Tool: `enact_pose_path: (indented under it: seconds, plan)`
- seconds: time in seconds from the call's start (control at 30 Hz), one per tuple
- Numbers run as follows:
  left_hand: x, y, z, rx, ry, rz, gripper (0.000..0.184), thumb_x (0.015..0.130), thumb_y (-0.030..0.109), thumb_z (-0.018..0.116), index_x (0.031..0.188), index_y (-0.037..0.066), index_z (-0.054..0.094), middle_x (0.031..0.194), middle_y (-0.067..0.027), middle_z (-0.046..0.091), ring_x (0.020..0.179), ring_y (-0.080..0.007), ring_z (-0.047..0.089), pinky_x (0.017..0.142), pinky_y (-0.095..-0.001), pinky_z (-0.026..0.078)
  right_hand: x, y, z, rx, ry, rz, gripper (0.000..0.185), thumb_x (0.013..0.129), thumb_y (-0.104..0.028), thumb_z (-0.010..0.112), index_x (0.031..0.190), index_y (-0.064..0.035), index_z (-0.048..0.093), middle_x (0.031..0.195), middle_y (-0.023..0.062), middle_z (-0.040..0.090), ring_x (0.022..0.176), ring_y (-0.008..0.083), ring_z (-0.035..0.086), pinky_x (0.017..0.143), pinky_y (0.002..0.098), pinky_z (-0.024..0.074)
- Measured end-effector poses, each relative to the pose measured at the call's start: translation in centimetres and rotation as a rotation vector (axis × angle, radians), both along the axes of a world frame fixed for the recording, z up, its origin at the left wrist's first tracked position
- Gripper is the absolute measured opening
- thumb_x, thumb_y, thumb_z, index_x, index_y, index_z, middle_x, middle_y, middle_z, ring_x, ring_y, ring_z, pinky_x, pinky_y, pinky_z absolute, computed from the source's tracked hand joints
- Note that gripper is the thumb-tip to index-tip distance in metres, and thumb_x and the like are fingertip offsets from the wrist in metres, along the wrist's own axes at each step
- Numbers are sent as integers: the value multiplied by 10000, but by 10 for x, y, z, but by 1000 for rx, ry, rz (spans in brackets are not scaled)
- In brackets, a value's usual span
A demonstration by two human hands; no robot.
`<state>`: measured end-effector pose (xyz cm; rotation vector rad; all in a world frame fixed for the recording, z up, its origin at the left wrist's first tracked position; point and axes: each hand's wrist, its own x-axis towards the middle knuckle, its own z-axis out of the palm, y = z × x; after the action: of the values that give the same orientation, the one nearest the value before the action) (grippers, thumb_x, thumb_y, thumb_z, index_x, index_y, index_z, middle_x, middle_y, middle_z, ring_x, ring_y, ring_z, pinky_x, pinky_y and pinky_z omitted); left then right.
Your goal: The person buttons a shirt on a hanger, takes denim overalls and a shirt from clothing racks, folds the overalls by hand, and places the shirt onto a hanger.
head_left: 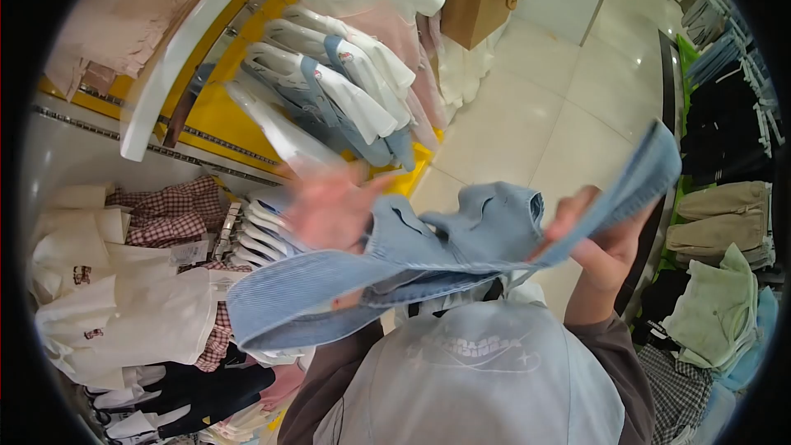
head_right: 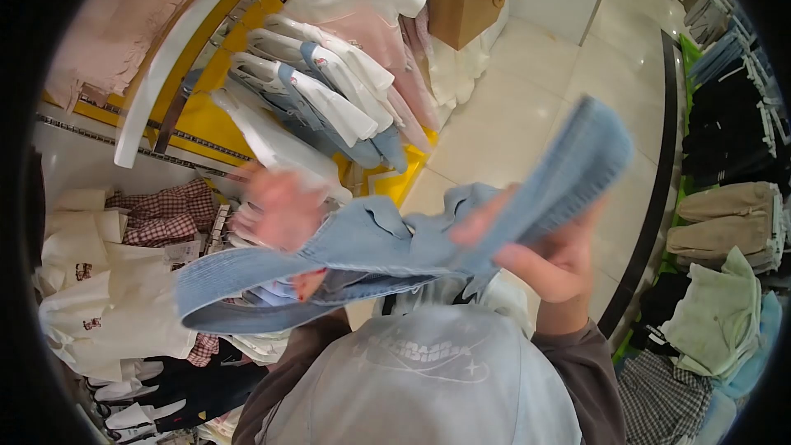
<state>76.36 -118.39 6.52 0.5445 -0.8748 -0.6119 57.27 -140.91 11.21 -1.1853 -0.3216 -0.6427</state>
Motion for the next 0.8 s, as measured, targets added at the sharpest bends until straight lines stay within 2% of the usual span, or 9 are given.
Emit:
enact_pose_path:
  seconds: [0.1, 0.2, 0.27, 0.4, 0.5, 0.53, 0.63, 0.67, 0.8]
  plan:
    - [-11, -22, -101, 621, 27, 75, 346, 812, 230, 528, 1127, 117, 438, 1165, -62, 432, 1114, -257, 399, 966, -585, 268, 28, 15, 11, -17, 143, -120, 808, 764, 90, 469, 1392, -151, 22, 996, 216, 555, 941, 301, 573, 792, 401, 477]
    - [-48, -52, -169, 874, 50, -18, 393, 813, 264, 520, 1156, 105, 411, 1193, -71, 415, 1136, -257, 383, 972, -559, 274, 58, -16, -13, -275, 301, -89, 751, 811, 21, 486, 1382, -74, 9, 1037, 162, 549, 976, 206, 544, 803, 348, 459]
    - [-60, -63, -195, 949, 49, -55, 425, 814, 286, 514, 1175, 98, 394, 1212, -76, 404, 1151, -257, 373, 975, -542, 278, 69, -26, -37, -191, 562, -70, 750, 817, -20, 521, 1387, -96, 38, 1087, 133, 551, 938, 160, 532, 824, 274, 421]
    - [-75, -56, -226, 1039, 99, -112, 492, 815, 330, 504, 1214, 83, 359, 1250, -87, 382, 1180, -257, 352, 983, -507, 286, 65, -53, -127, -152, 1088, 93, 555, 910, -392, 430, 1338, -83, 259, 1122, 97, 532, 972, 164, 517, 825, 305, 425]
    - [-79, -41, -235, 1068, 162, -136, 543, 816, 363, 495, 1244, 71, 332, 1278, -95, 365, 1202, -257, 336, 988, -482, 291, 25, -55, -167, -65, 1066, 479, 660, 871, -597, 304, 1234, -58, 418, 1116, 75, 527, 1021, 139, 487, 843, 310, 405]
    - [-80, -37, -239, 1076, 186, -143, 560, 816, 374, 493, 1253, 67, 324, 1287, -98, 359, 1209, -257, 330, 990, -473, 293, 9, -52, -180, 63, 966, 573, 596, 871, -529, 418, 1179, -22, 471, 1104, 65, 540, 992, 132, 490, 841, 282, 402]
    - [-78, -29, -243, 1085, 256, -164, 613, 817, 407, 485, 1283, 56, 297, 1315, -106, 342, 1231, -257, 314, 996, -447, 299, -8, -38, -169, -240, 994, 687, 501, 850, -411, 545, 1104, 21, 522, 1066, 54, 562, 949, 121, 492, 832, 264, 403]
    - [-77, -27, -245, 1084, 290, -176, 630, 817, 418, 482, 1292, 52, 288, 1324, -108, 337, 1238, -257, 309, 997, -439, 301, -7, -36, -161, -298, 1073, 650, 401, 832, -277, 605, 1069, 41, 543, 1028, 49, 578, 938, 116, 496, 825, 267, 412]
    - [-67, -12, -248, 1053, 502, -235, 701, 818, 462, 471, 1331, 37, 253, 1362, -119, 314, 1267, -257, 288, 1005, -404, 309, -3, -30, -170, -201, 1051, 412, 379, 857, -232, 569, 1122, 33, 511, 1046, 50, 574, 946, 118, 509, 822, 273, 428]
